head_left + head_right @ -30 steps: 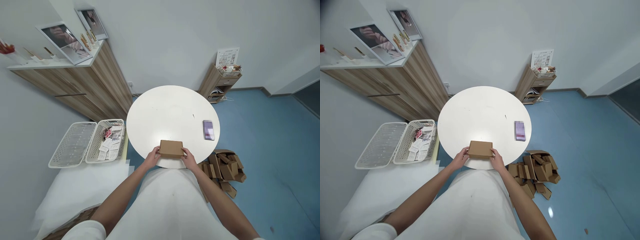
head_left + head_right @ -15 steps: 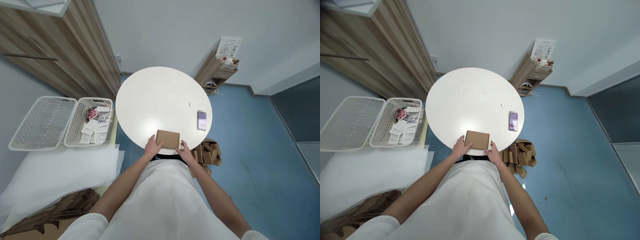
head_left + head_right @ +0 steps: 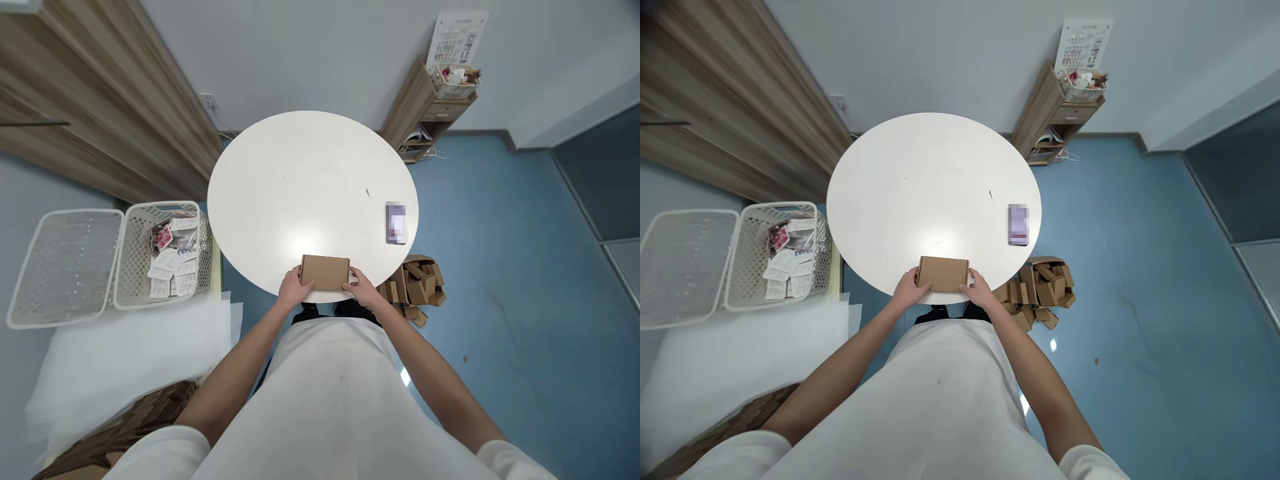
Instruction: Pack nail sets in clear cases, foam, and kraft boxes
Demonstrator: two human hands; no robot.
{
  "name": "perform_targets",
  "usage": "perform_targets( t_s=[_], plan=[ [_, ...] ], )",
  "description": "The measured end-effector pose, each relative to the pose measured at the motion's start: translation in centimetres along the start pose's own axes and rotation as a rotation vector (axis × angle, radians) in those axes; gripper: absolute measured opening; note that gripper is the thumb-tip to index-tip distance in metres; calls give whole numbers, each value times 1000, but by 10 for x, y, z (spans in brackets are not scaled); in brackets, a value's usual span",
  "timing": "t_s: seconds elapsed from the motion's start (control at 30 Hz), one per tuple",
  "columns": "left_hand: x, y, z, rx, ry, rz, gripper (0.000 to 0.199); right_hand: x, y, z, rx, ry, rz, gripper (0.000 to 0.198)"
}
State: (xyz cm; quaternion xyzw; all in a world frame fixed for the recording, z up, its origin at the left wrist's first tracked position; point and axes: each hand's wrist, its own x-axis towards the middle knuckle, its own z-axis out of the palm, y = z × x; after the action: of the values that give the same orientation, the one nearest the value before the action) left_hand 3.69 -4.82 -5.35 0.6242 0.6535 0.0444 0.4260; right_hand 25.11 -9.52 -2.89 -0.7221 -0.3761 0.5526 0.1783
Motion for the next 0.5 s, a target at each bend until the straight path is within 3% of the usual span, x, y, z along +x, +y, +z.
perform_targets(
  t_s=[0.13, 0.23, 0.4, 0.5],
  plan=[
    [3, 7, 0, -118, -25, 24, 56, 4, 4, 1, 177, -52, -50, 71],
    [4, 27, 7, -143, -46, 36, 59, 6, 18, -11, 232, 4, -66, 68],
    [1, 97, 42, -96, -49, 124, 65, -10, 65, -62, 255, 259, -99, 60],
    [0, 149, 79, -32, -160, 279, 64, -28, 106, -99, 306, 477, -94, 60]
  ],
)
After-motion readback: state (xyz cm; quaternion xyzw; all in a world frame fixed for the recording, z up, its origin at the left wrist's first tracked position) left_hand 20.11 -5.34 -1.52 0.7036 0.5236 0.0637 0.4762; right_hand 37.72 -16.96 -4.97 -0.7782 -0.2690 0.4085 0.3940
